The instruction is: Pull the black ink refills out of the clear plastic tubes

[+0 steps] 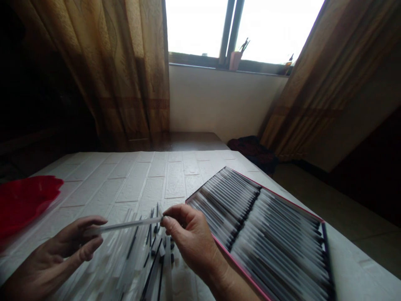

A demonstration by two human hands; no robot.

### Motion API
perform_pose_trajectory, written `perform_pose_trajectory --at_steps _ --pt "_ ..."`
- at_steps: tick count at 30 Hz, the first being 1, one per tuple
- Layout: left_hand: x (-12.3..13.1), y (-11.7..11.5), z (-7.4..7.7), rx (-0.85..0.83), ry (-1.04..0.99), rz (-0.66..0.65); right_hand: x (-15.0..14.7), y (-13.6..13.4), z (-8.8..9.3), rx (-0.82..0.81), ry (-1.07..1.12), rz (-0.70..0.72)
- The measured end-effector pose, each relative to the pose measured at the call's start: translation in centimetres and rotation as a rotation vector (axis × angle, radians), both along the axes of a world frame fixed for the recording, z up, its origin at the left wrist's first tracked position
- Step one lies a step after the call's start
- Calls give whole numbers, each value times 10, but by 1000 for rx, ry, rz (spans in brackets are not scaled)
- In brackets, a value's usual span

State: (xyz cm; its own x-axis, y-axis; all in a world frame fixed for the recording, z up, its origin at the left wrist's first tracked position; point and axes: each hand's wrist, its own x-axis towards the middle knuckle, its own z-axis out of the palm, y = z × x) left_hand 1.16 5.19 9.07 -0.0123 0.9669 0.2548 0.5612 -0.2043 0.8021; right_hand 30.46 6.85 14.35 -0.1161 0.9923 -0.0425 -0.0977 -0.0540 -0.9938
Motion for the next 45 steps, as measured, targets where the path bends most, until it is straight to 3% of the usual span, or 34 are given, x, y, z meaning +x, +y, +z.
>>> perform_pose_trajectory --at_steps 4,11,15,20,23,30,38,45 --pt "-2 -1 -2 -2 -9 0 0 1 -2 5 -12 6" --pt "-1 -1 9 48 112 -15 -1 1 0 0 -7 13" --pt "4 -1 14 -7 64 7 0 0 1 9 -15 17" --pt "2 -1 8 -39 -26 10 0 0 0 15 -20 27" --pt "-2 1 5 -29 22 4 0 1 -2 15 -20 23" --pt "3 1 13 30 104 -35 0 1 -1 12 -32 17" --pt "-2 0 3 -51 39 -37 -1 2 0 16 -33 10" --pt "-2 0 3 -55 106 -50 1 1 -4 31 -38 18"
